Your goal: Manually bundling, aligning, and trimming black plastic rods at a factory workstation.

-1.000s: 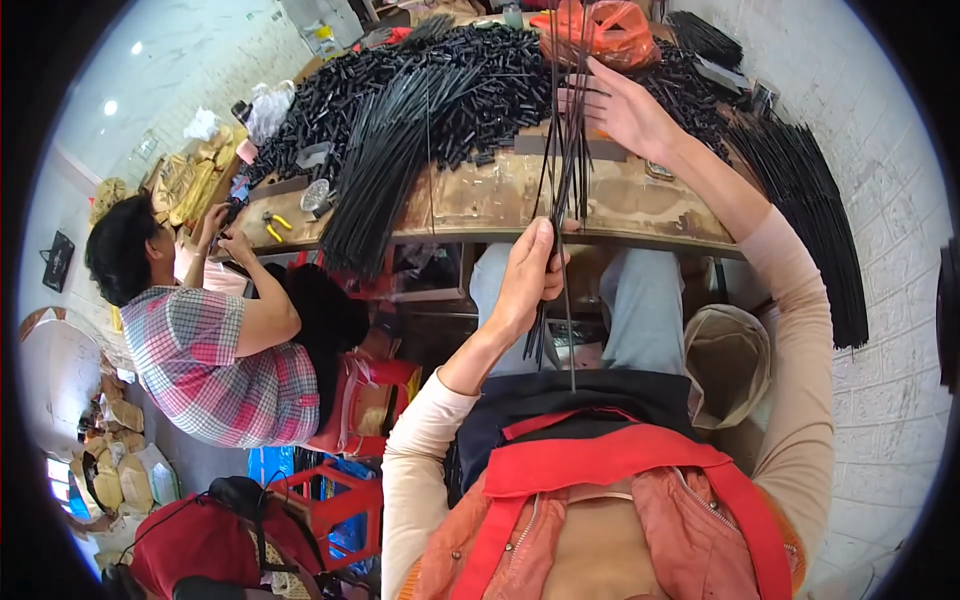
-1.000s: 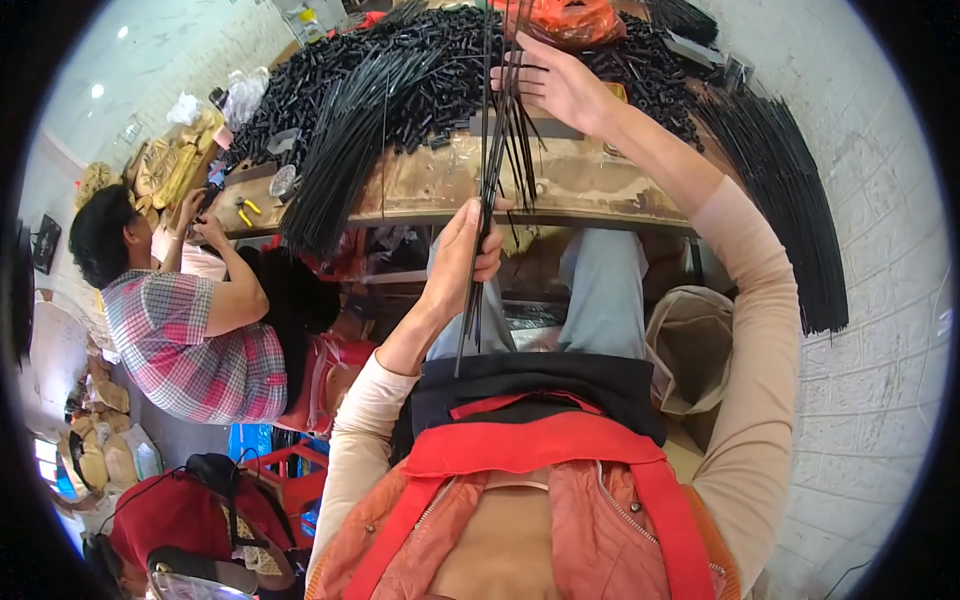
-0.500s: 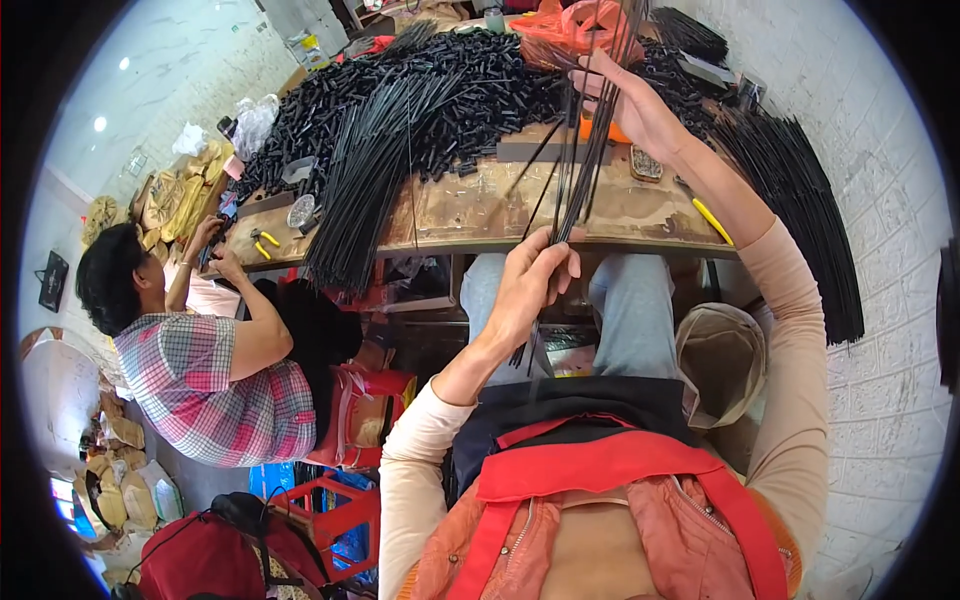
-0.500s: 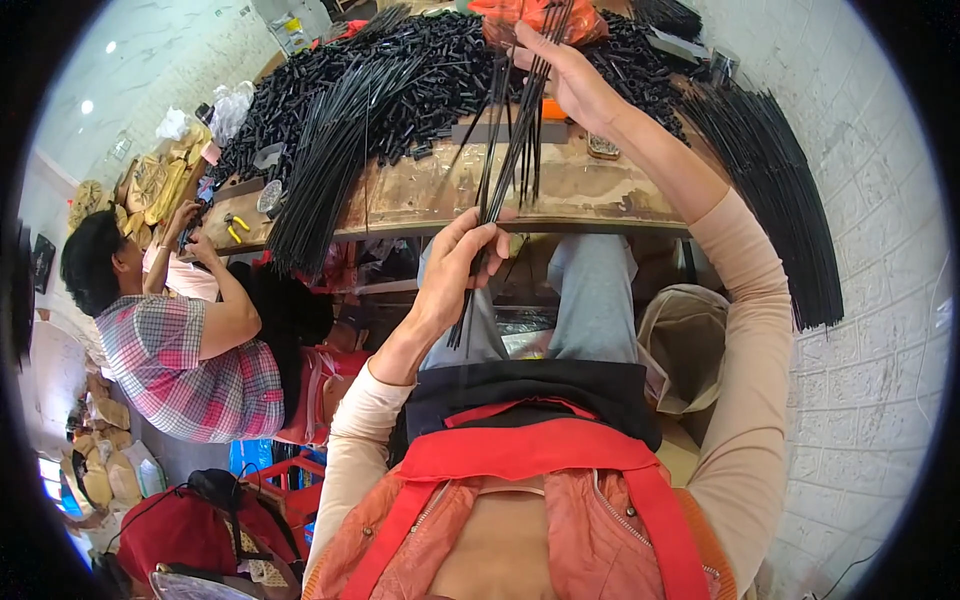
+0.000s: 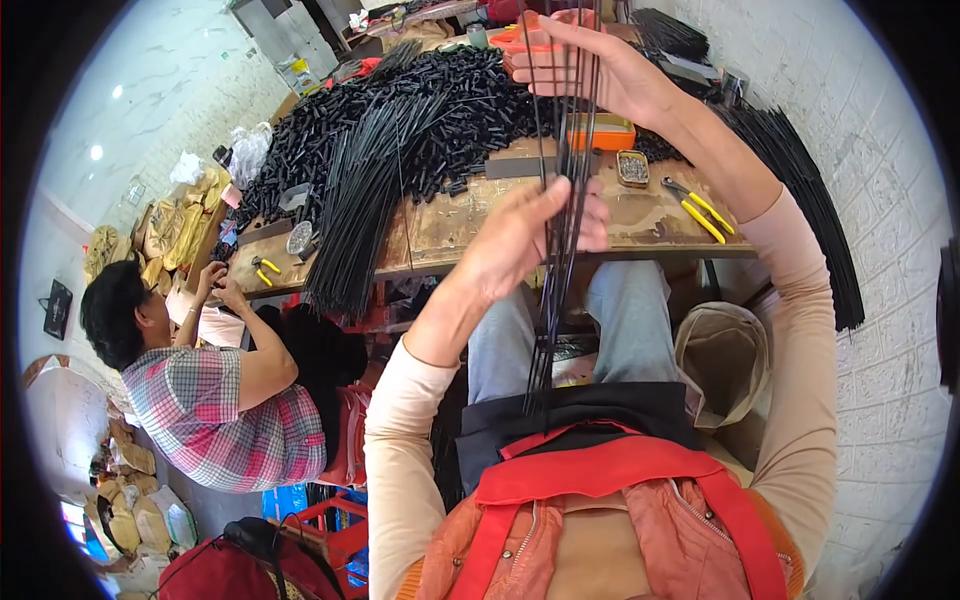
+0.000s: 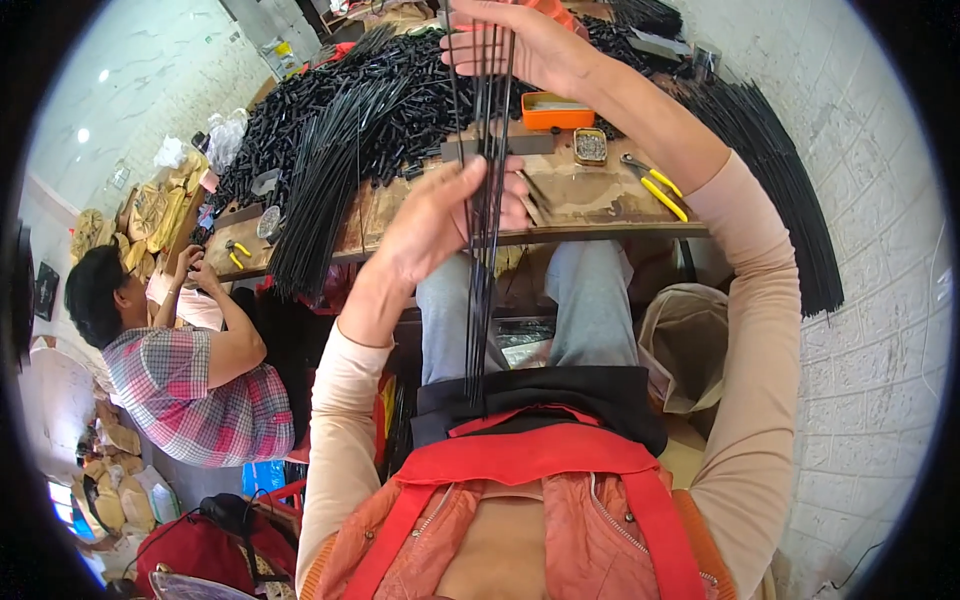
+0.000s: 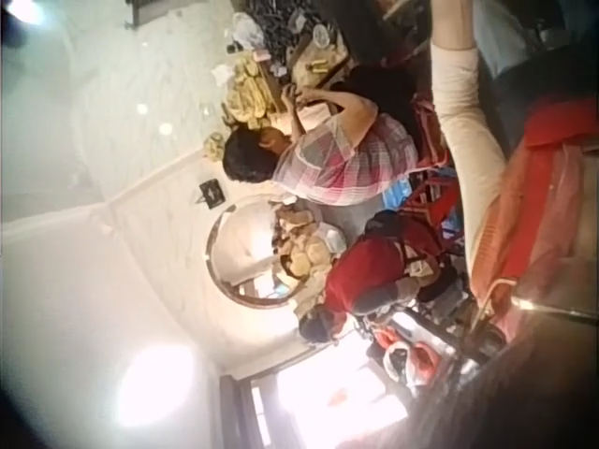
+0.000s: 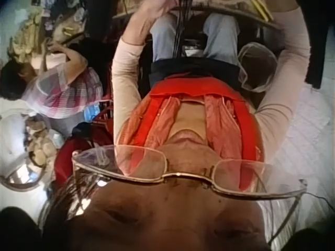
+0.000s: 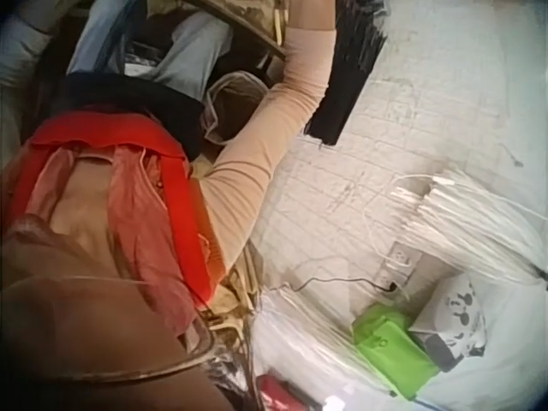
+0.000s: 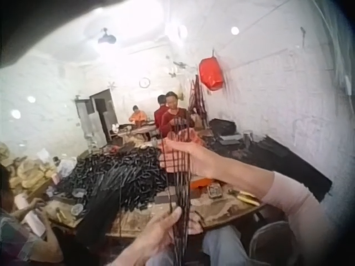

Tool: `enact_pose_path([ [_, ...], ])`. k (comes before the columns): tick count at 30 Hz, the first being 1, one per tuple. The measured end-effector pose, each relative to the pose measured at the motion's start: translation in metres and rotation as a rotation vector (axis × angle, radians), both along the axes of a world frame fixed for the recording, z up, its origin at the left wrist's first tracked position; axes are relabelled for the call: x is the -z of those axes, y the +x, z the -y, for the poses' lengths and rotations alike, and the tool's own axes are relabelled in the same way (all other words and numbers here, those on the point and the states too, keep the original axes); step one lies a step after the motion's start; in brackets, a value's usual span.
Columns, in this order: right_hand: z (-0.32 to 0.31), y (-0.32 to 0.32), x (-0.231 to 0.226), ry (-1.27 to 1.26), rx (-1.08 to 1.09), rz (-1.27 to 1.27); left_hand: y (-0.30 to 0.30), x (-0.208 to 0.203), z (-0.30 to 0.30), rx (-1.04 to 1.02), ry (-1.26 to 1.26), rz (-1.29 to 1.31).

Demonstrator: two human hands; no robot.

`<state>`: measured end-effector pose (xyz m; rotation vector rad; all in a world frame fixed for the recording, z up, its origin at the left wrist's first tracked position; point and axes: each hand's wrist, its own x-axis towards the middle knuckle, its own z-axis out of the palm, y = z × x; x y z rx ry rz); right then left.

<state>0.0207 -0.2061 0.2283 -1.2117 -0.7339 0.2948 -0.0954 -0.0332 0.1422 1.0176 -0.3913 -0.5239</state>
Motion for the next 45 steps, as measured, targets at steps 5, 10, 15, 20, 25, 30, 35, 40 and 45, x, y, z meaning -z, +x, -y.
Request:
enact_pose_path([
  [5, 0.006, -0.012, 0.017, 0.031, -0.169, -0.227, -0.013, 0.02, -0.002, 0.032, 0.025, -0.087],
  [10, 0.001, 0.017, 0.015, 0.024, -0.22, -0.051, 0.024, -0.004, 0.0, -0.088, 0.117, 0.029],
  [15, -0.003, -0.045, 0.032, -0.024, -0.05, -0.158, -0.041, 0.033, -0.004, -0.123, 0.034, -0.159],
  [20, 0.001, -0.056, 0.036, -0.026, -0.075, -0.066, -0.007, -0.001, 0.003, -0.131, 0.043, 0.01],
  [25, 0.006, -0.073, 0.047, -0.039, -0.13, -0.224, -0.046, 0.027, 0.001, -0.114, 0.03, -0.132],
  [30, 0.007, -0.077, 0.042, -0.025, -0.132, -0.164, -0.026, 0.012, 0.005, -0.12, 0.032, 0.039],
  [35, 0.01, -0.083, 0.048, -0.048, -0.165, -0.255, -0.034, 0.02, 0.006, -0.04, 0.001, -0.061],
  [40, 0.01, -0.064, 0.026, -0.184, -0.065, -0.134, 0.0, 0.004, 0.006, -0.035, -0.002, 0.059],
  [45, 0.008, -0.07, 0.026, -0.261, -0.023, 0.075, 0.023, 0.029, -0.012, 0.11, -0.251, -0.151],
])
